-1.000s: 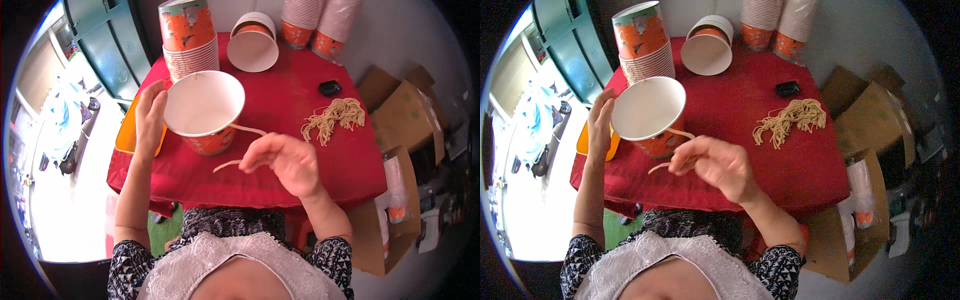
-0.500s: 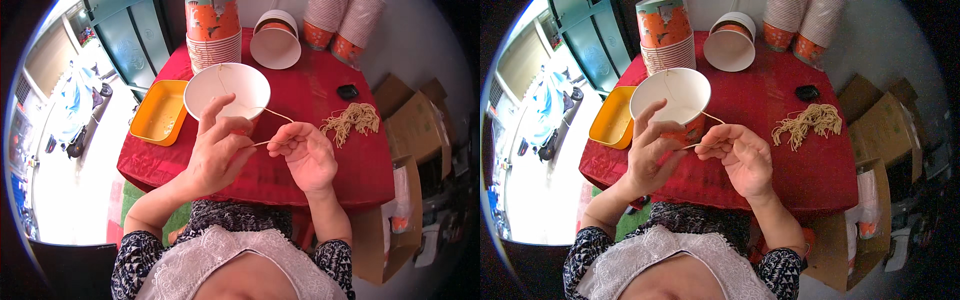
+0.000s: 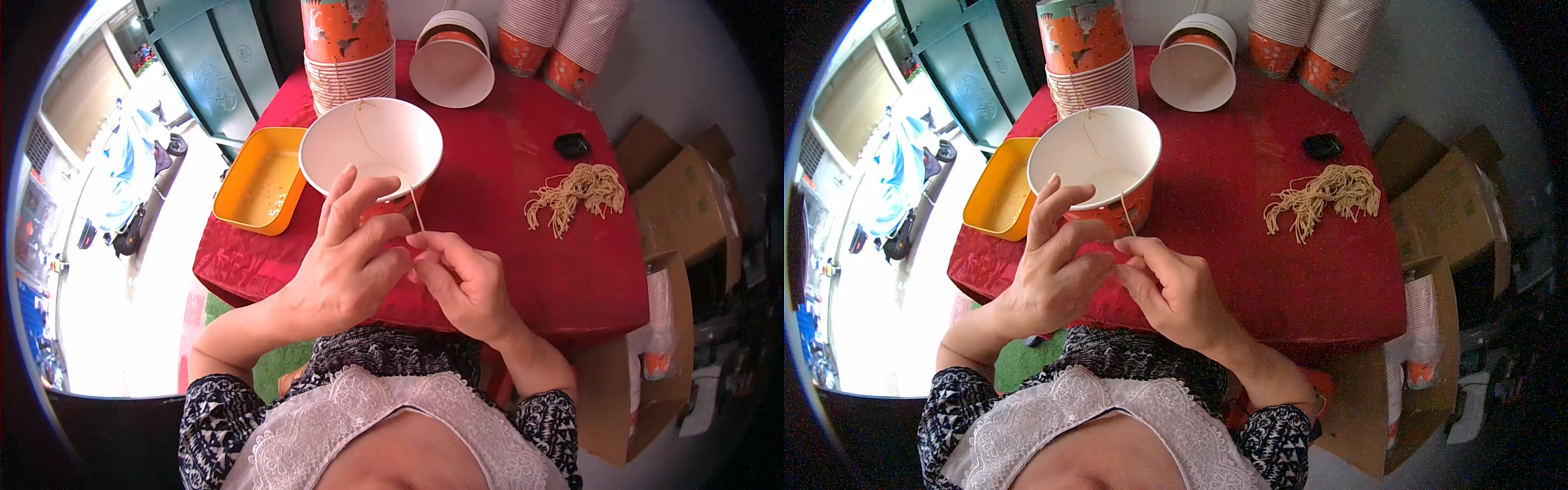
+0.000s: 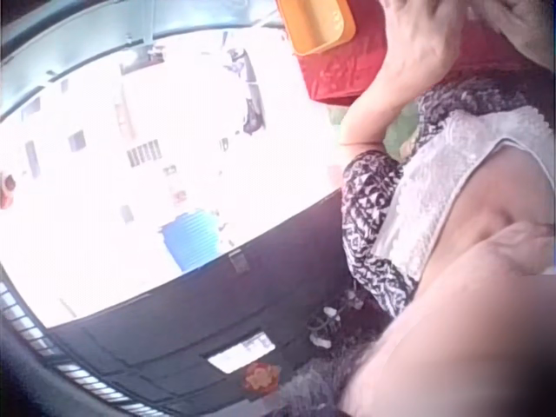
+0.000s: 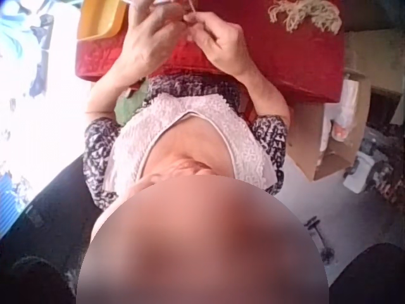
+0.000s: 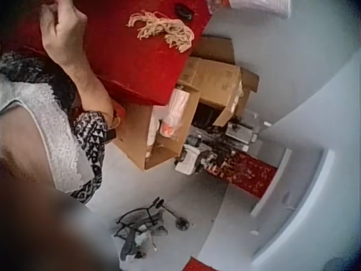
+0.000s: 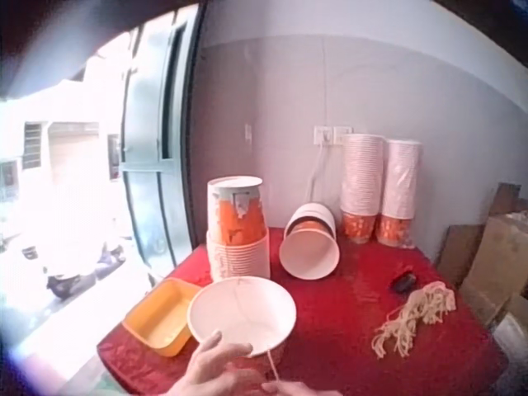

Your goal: Threading and tying string through pre-punched holes in paper buckets to create handles.

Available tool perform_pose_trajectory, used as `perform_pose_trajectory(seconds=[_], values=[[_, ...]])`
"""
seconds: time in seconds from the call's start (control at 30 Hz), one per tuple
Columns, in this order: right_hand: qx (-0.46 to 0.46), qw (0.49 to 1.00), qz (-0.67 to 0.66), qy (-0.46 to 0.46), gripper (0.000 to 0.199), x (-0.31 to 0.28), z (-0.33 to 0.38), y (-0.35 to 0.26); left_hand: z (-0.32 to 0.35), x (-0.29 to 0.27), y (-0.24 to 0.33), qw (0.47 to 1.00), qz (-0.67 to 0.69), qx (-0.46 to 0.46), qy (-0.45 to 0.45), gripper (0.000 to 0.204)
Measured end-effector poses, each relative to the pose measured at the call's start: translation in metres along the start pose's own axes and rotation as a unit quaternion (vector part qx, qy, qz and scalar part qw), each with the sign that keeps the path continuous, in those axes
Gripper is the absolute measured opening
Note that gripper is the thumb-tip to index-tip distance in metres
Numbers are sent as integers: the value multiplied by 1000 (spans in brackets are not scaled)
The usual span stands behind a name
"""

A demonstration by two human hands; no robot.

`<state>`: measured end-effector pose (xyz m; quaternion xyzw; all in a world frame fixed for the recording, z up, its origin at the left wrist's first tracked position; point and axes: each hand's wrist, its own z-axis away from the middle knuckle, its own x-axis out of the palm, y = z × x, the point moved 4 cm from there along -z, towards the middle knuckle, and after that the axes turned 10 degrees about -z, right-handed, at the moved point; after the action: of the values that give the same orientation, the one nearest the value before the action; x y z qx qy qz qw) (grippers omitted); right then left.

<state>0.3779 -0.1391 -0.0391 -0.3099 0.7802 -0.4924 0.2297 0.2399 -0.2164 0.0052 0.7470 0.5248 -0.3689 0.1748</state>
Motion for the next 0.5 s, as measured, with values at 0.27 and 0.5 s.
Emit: perform_pose_trajectory(seconds=[0.27, 0.5], values=[[-145, 982, 117, 6, 7, 2, -17, -15, -1, -8, -24, 1000, 12, 13, -19, 18], [-264, 926, 266, 52, 18, 5, -24, -4, 3, -12, -64, 992, 17, -99, 70, 13]])
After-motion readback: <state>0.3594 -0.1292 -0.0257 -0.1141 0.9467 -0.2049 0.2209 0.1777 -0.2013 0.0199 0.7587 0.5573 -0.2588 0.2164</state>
